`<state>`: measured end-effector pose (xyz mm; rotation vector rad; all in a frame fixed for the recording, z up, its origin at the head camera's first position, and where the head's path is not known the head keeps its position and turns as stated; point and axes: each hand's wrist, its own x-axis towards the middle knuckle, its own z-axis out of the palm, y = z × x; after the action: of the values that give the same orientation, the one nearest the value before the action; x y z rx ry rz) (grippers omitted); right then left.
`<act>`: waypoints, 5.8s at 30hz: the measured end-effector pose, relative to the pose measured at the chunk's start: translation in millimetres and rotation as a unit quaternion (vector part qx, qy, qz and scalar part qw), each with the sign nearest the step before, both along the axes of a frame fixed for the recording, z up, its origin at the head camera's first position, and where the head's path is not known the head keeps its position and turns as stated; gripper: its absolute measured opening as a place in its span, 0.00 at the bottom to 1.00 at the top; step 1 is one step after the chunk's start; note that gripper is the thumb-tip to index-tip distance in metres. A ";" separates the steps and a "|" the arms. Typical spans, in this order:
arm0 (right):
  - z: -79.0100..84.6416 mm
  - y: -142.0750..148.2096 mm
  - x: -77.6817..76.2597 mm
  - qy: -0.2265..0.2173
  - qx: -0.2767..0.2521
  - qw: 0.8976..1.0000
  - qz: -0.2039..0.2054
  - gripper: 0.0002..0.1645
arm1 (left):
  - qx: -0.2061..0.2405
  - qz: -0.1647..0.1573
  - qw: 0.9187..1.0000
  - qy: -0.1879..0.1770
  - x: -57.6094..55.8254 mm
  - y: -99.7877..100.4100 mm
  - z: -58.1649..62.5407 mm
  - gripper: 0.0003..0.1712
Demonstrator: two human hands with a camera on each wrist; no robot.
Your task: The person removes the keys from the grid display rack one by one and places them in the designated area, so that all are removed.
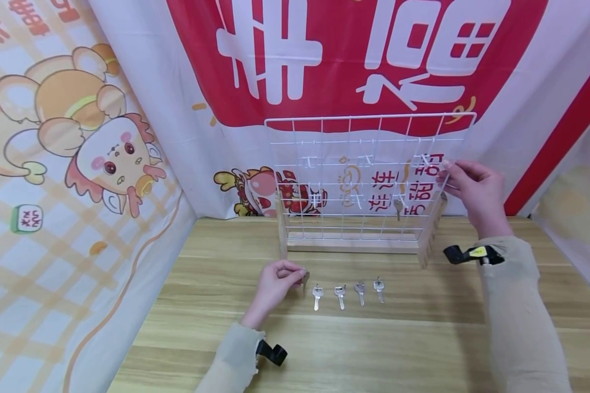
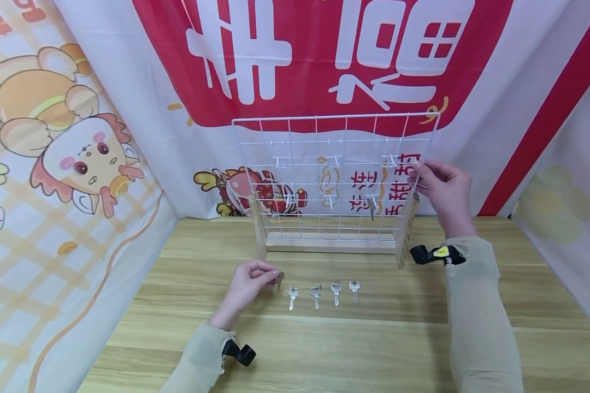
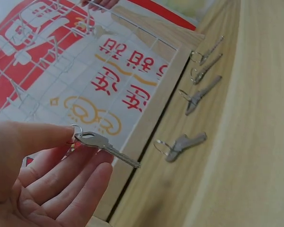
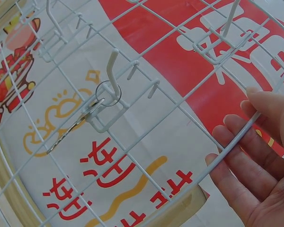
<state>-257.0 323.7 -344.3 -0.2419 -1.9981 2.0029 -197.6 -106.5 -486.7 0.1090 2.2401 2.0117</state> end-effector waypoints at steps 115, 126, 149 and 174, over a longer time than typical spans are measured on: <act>-1.7 0.7 -1.6 0.004 -0.003 1.000 -0.009 0.33 | 0.057 0.020 0.990 0.126 -71.4 215.9 72.4 0.14; -1.6 1.3 -4.0 0.006 0.001 1.000 -0.007 0.34 | 0.045 0.061 0.988 0.131 -75.9 225.2 73.9 0.07; 0.1 -1.1 -4.0 -0.008 0.009 1.000 -0.013 0.35 | 0.038 0.042 0.989 0.133 -68.0 222.1 80.3 0.05; -2.2 -0.4 -2.3 -0.005 0.010 1.000 -0.014 0.32 | 0.129 -0.007 0.980 0.152 -38.8 204.3 93.7 0.06</act>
<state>-259.3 323.3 -346.6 -0.2737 -2.0079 1.9669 -236.3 97.8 -393.1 0.4888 2.1100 2.4105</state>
